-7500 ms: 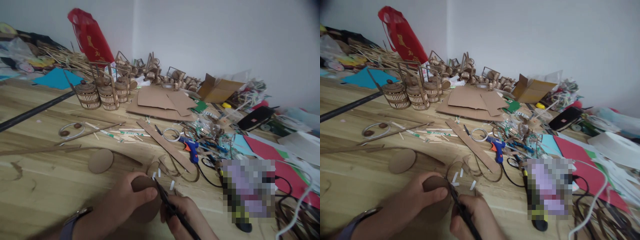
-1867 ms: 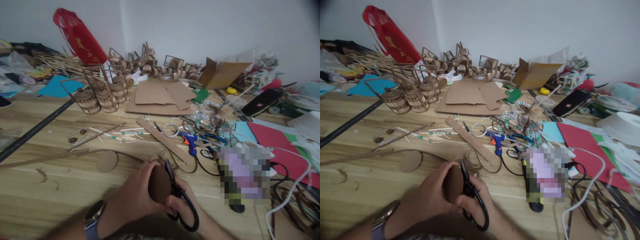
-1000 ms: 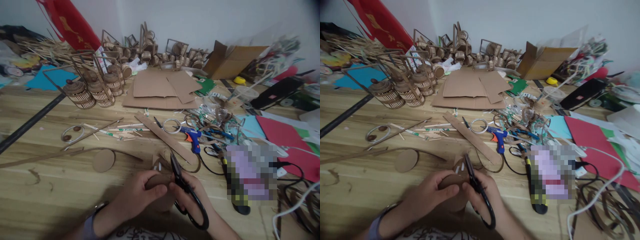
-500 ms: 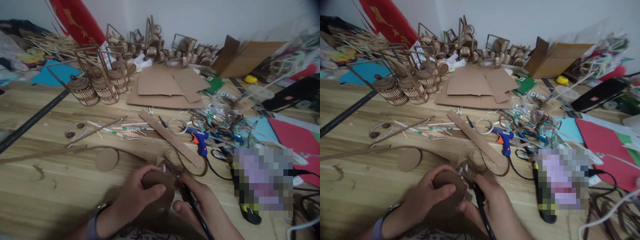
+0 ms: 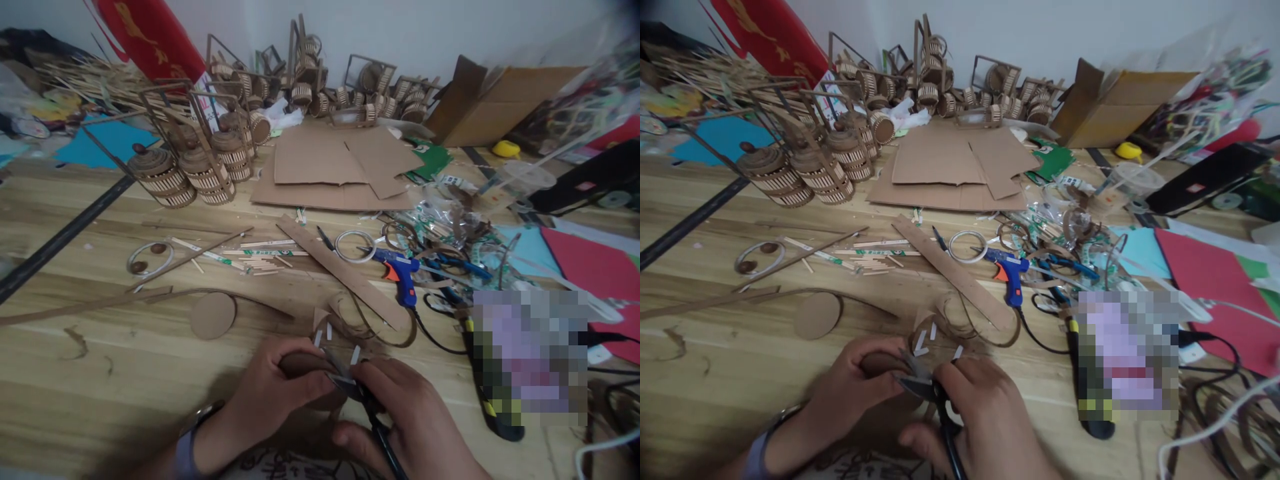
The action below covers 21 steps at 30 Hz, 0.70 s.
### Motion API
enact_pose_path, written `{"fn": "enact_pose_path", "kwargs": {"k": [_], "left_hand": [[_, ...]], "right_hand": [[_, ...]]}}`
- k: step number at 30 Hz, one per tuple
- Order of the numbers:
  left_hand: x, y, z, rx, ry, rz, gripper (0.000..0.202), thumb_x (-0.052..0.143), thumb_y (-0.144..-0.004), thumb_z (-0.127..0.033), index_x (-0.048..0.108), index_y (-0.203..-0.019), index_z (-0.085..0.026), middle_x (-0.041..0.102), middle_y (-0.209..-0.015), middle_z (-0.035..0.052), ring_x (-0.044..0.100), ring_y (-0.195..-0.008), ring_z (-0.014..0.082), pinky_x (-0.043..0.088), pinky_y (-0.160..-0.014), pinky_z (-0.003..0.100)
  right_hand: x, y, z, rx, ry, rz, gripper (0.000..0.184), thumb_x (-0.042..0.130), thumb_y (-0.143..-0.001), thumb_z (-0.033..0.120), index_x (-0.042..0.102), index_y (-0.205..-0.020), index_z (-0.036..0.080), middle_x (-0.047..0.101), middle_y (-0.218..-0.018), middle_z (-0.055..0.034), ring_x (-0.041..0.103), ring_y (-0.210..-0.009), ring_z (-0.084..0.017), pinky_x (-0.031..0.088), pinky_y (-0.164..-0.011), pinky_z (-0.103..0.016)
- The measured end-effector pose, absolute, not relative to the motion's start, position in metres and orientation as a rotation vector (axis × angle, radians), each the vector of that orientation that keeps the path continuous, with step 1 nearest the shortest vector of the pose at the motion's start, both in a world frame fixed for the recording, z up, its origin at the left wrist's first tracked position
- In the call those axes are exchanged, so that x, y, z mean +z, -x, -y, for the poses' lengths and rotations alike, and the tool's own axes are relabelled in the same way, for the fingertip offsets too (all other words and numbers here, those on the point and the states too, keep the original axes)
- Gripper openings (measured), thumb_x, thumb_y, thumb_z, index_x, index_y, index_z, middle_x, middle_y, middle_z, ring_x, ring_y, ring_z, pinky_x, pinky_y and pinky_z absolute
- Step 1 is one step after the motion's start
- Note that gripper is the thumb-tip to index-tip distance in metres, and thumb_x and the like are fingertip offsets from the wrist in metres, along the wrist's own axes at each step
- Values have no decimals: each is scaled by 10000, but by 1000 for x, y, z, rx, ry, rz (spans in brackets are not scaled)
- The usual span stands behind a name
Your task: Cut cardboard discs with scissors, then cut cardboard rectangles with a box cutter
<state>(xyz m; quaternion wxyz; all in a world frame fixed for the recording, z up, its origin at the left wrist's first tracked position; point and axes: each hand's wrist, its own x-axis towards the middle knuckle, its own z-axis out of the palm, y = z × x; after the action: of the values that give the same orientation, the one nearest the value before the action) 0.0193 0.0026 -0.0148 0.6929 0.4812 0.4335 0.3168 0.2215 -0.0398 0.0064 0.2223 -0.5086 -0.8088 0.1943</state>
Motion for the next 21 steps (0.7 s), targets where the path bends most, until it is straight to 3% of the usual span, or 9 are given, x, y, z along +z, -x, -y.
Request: {"fn": "enact_pose_path", "kwargs": {"k": [10,21], "left_hand": [[-14,-19,-2,724,-1075,-892,270,839,-733,-450,755,-758,-194,685,-708,-10,593,-677,152,448,-639,235],[-15,-20,-1,707,-1067,-875,218,808,-771,-398,751,-760,-187,660,-683,-22,563,-651,131,424,-608,210]], "right_hand": [[8,-220,37,320,1364,2261,501,513,-949,667,631,-783,209,653,-612,-12,622,-503,-176,381,-479,-278],[10,-216,40,156,1384,2291,575,428,-969,703,625,-732,217,642,-557,-6,607,-453,-171,362,-468,-291]]}}
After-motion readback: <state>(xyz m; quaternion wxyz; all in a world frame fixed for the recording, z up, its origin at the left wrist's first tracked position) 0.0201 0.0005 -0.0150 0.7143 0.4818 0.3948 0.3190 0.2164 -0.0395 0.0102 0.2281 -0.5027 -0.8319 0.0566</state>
